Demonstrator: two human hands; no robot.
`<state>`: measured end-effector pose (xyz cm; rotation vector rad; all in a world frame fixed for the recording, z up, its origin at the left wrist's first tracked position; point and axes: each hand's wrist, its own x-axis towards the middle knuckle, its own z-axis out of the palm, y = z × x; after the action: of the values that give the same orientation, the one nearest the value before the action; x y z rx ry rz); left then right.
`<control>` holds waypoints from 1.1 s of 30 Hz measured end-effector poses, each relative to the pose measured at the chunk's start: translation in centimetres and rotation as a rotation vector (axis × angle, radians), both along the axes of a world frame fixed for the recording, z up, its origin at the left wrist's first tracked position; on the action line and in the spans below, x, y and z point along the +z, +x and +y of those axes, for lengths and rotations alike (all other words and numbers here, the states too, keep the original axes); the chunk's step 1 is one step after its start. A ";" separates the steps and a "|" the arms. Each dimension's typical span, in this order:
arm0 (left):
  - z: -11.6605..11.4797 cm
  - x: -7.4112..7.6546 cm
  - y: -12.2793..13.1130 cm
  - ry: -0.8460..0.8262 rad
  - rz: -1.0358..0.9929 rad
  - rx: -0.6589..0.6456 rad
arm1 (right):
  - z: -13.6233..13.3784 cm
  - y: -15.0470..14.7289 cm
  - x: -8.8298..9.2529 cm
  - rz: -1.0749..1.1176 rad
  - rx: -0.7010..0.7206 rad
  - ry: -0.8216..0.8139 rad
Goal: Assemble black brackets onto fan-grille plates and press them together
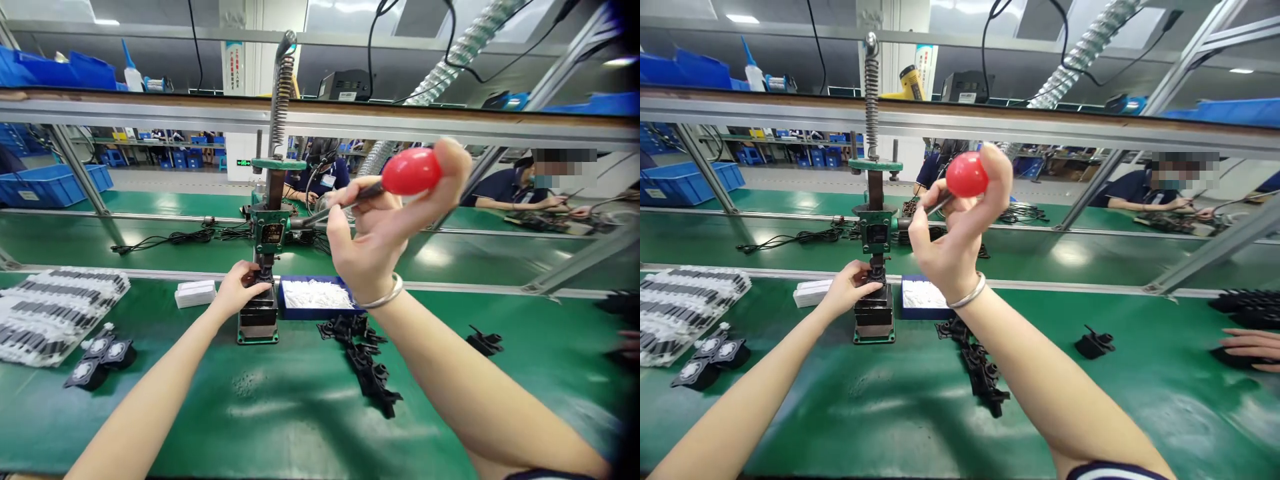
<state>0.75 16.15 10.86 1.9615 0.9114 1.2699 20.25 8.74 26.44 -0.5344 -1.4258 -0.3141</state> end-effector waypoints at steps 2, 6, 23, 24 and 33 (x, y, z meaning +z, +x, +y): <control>-1.2 0.3 0.4 0.014 -0.011 0.026 | -1.2 0.6 -0.9 -0.052 0.020 -0.199; -5.2 0.8 2.0 0.120 0.008 0.058 | -4.0 0.8 -7.0 -0.176 0.108 -0.742; -12.3 -6.5 11.4 0.468 0.238 -0.006 | -9.0 14.3 -19.3 -0.030 -0.876 -1.001; -12.7 -7.5 11.4 0.448 0.271 -0.035 | -9.1 17.1 -20.2 0.009 -0.931 -1.018; -13.7 -12.9 11.3 0.407 0.432 -0.266 | -9.5 32.5 -26.3 0.157 -1.123 -1.021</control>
<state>12.06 2.42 -2.02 2.6455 0.5797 0.9454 52.78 -0.72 0.12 -2.1505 -0.9132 -0.3840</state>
